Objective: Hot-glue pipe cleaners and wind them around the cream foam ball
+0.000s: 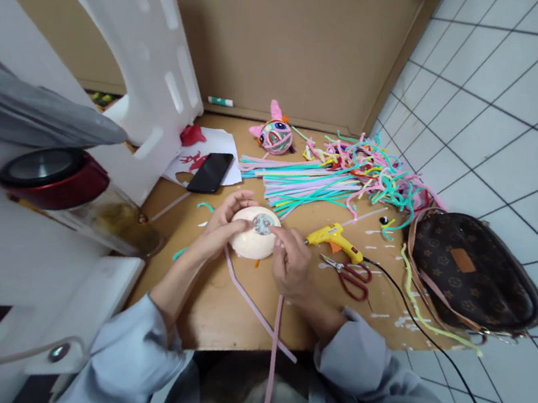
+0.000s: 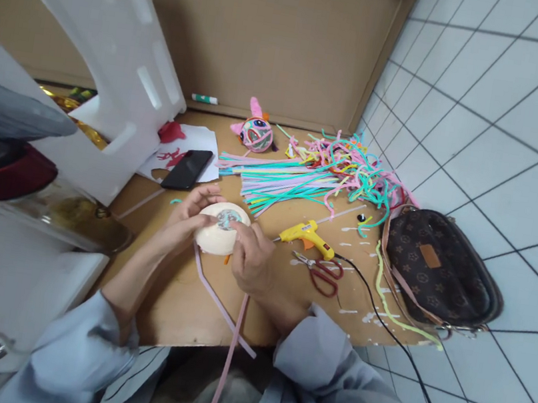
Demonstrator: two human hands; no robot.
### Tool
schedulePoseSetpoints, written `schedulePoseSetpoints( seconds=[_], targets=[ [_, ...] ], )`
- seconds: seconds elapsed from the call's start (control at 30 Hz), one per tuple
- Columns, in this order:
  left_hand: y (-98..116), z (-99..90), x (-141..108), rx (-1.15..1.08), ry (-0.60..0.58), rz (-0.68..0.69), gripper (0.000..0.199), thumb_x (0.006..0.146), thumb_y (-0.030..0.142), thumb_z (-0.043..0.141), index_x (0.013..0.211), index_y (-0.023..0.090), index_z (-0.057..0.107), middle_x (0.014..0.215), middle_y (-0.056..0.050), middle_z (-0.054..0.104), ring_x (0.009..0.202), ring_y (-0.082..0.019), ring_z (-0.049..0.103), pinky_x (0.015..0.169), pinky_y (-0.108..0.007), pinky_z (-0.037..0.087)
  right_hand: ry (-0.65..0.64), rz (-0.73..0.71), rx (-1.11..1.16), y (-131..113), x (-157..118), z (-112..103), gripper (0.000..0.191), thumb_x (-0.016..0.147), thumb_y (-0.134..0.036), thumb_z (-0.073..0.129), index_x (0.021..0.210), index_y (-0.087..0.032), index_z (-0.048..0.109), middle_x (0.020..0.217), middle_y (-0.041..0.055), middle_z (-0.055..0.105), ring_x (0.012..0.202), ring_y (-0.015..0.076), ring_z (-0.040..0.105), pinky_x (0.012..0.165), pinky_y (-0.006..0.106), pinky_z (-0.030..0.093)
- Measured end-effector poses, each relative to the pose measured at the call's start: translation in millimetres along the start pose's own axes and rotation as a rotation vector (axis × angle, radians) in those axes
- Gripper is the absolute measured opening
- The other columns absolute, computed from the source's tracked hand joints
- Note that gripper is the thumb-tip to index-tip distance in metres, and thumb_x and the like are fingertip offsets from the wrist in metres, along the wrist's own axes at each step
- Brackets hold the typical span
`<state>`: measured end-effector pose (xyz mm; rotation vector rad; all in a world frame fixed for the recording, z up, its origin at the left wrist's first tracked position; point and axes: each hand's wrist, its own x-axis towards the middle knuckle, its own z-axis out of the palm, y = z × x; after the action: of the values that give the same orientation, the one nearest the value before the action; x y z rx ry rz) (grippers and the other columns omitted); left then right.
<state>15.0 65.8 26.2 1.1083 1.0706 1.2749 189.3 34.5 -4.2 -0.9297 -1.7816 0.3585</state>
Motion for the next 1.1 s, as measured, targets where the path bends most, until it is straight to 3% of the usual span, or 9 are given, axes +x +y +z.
schedulePoseSetpoints(
  seconds=[0.17, 0.43, 0.87, 1.1],
  targets=[
    [-3.1, -1.4, 1.9, -0.031, -0.051, -0.005, 0.070, 0.056, 0.028, 0.076, 0.122, 0.022, 0.051, 0.117, -0.007, 0.067, 0.103, -0.023, 0.066, 0.080, -0.028, 0.053, 0.012, -0.135, -0.134, 10.9, 1.1, -1.1, 0.039, 0.094, -0.009, 0.042, 0.110, -0.024, 0.073, 0.074, 0.0022, 0.052, 0.062, 0.0149, 0.053, 0.058, 0.027, 0.045],
    [-13.0, -6.9, 6.4, -0.091, -0.121, 0.049, 0.069, 0.059, 0.025, 0.077, 0.122, 0.022, 0.052, 0.115, -0.006, 0.068, 0.101, -0.021, 0.067, 0.080, -0.028, 0.053, 0.073, -0.385, -0.318, 11.3, 3.4, -2.5, 0.034, 0.094, -0.008, 0.048, 0.108, -0.022, 0.074, 0.071, -0.0009, 0.046, 0.060, 0.0124, 0.044, 0.055, 0.024, 0.037],
    [-9.6, -3.1, 2.6, -0.064, -0.131, 0.068, 0.065, 0.060, 0.022, 0.076, 0.122, 0.022, 0.055, 0.118, -0.007, 0.069, 0.107, -0.023, 0.066, 0.088, -0.031, 0.053, 0.002, -0.485, -0.477, 4.2, 10.9, -7.6, 0.033, 0.096, -0.008, 0.050, 0.107, -0.023, 0.077, 0.070, -0.0005, 0.046, 0.062, 0.0120, 0.041, 0.058, 0.025, 0.034],
    [-4.3, 1.6, -0.9, 0.012, -0.129, 0.128, 0.041, 0.065, 0.027, 0.074, 0.103, 0.019, 0.060, 0.118, -0.007, 0.070, 0.111, -0.024, 0.065, 0.095, -0.033, 0.050, 0.046, -0.486, -0.444, 5.4, 13.0, -5.8, 0.034, 0.094, -0.006, 0.049, 0.106, -0.022, 0.076, 0.069, -0.0008, 0.046, 0.061, 0.0119, 0.042, 0.057, 0.025, 0.033]
  ],
)
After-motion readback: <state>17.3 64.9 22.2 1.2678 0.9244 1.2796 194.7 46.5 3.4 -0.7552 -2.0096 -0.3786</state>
